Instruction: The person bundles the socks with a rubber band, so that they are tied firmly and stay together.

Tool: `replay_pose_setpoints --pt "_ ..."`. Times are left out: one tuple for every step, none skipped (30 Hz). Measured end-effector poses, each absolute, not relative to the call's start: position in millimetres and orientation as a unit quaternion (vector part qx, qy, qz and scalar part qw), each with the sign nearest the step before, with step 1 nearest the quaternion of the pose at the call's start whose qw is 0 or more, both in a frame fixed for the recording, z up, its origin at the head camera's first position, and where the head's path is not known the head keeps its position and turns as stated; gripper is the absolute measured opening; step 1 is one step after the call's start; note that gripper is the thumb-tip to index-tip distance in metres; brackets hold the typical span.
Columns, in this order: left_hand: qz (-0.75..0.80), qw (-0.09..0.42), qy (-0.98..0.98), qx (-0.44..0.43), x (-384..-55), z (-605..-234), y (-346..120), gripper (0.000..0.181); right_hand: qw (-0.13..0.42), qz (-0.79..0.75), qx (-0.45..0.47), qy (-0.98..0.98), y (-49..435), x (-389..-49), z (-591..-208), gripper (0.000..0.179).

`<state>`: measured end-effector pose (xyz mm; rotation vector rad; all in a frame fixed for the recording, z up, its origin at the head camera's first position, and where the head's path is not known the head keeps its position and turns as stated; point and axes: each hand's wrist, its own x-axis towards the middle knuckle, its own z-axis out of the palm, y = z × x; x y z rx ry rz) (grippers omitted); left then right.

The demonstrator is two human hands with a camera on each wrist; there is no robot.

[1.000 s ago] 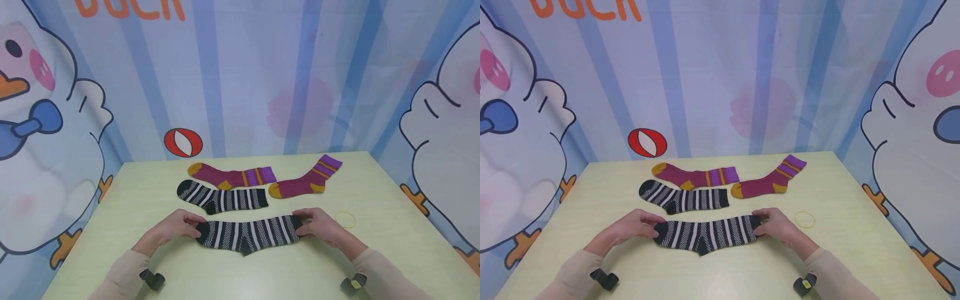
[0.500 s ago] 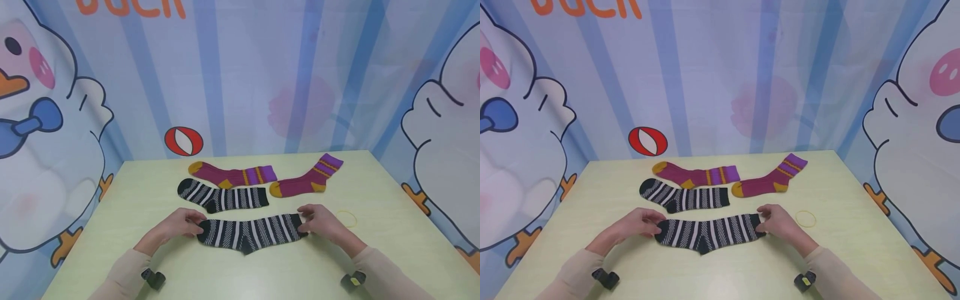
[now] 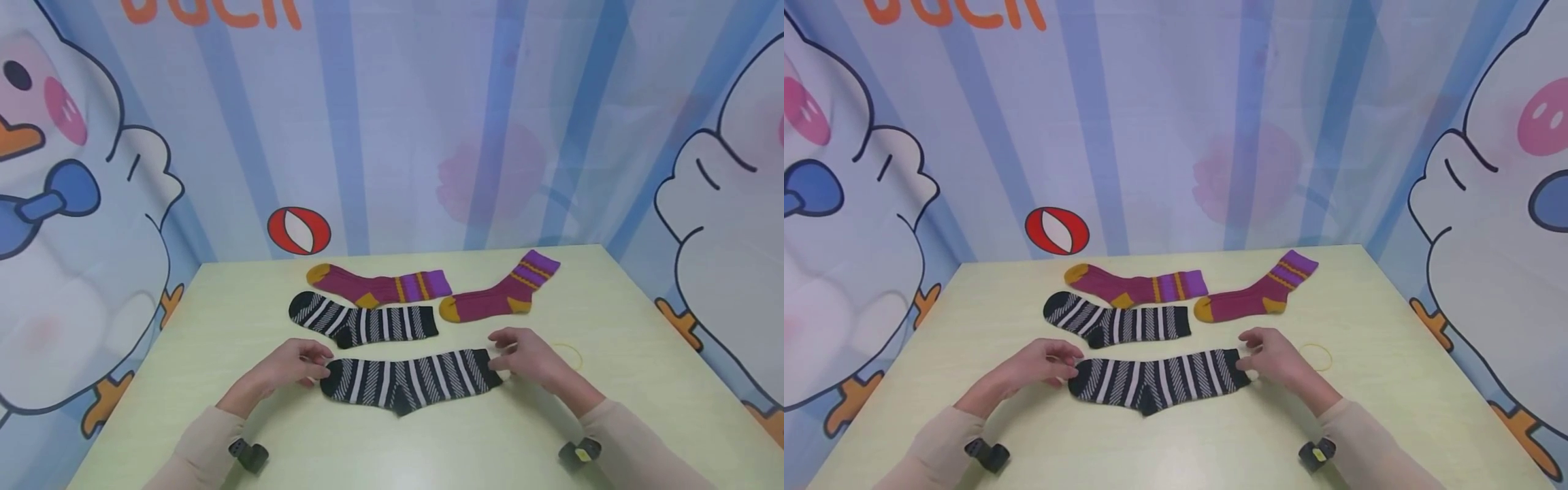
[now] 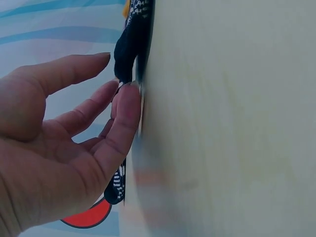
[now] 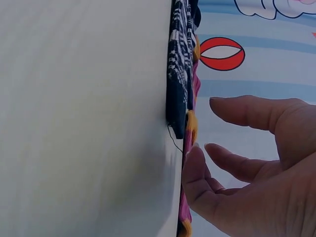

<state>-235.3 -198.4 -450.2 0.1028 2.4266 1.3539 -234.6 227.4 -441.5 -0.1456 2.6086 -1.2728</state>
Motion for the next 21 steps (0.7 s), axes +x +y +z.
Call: replay_pose_setpoints --pt "0.479 0.178 0.859 0.036 -235 -450 -199 0.028 0.117 -0.438 -0.052 0.89 226 -236 -440 0.054" --pt "0.481 0.178 0.858 0.034 -235 -449 -200 0.027 0.117 -0.442 -0.054 0.888 225 -237 -439 0.054" --pt "0.481 0.178 0.858 0.037 -235 -449 -201 0.027 0.117 -0.445 -0.054 0.886 224 -238 -439 0.054" --pt "0.481 0.178 0.858 0.038 -235 -448 -201 0.026 0.116 -0.449 -0.054 0.884 223 -240 -438 0.053" --pt "0.482 0.178 0.857 0.039 -236 -447 -202 0.027 0.115 -0.452 -0.054 0.883 221 -241 -437 0.052" --pt "0.484 0.175 0.857 0.038 -237 -447 -203 0.026 0.113 -0.452 -0.056 0.883 219 -243 -436 0.051" --pt "0.484 0.172 0.857 0.038 -238 -446 -203 0.026 0.111 -0.454 -0.056 0.883 217 -244 -436 0.05" --pt "0.484 0.169 0.858 0.038 -239 -445 -203 0.027 0.108 -0.457 -0.056 0.881 215 -245 -435 0.05" --pt "0.484 0.164 0.859 0.037 -241 -444 -204 0.027 0.104 -0.459 -0.056 0.881 213 -247 -434 0.049" --pt "0.485 0.158 0.859 0.037 -243 -443 -205 0.027 0.1 -0.458 -0.059 0.881 210 -249 -433 0.048" --pt "0.489 0.153 0.858 0.036 -244 -442 -206 0.028 0.095 -0.459 -0.061 0.881 207 -251 -431 0.047" --pt "0.492 0.149 0.857 0.036 -246 -441 -207 0.028 0.093 -0.459 -0.065 0.881 205 -253 -430 0.047" --pt "0.493 0.147 0.857 0.036 -248 -439 -209 0.029 0.091 -0.462 -0.066 0.88 202 -254 -428 0.046" --pt "0.497 0.146 0.854 0.037 -249 -438 -210 0.029 0.089 -0.463 -0.067 0.879 199 -256 -427 0.046" --pt "0.501 0.146 0.852 0.039 -250 -438 -212 0.03 0.087 -0.463 -0.068 0.879 196 -258 -426 0.045" --pt "0.504 0.146 0.85 0.041 -251 -437 -214 0.031 0.088 -0.464 -0.07 0.879 193 -259 -425 0.045" --pt "0.506 0.146 0.849 0.041 -253 -436 -215 0.031 0.088 -0.467 -0.071 0.877 190 -261 -424 0.045" --pt "0.507 0.145 0.849 0.041 -253 -435 -216 0.031 0.089 -0.467 -0.071 0.877 187 -263 -423 0.045" --pt "0.508 0.145 0.848 0.042 -254 -434 -218 0.031 0.089 -0.467 -0.069 0.877 183 -264 -422 0.045" --pt "0.51 0.143 0.847 0.039 -256 -433 -219 0.031 0.089 -0.466 -0.068 0.878 180 -265 -421 0.046" --pt "0.509 0.142 0.848 0.038 -257 -433 -219 0.032 0.089 -0.466 -0.068 0.878 177 -267 -420 0.046"
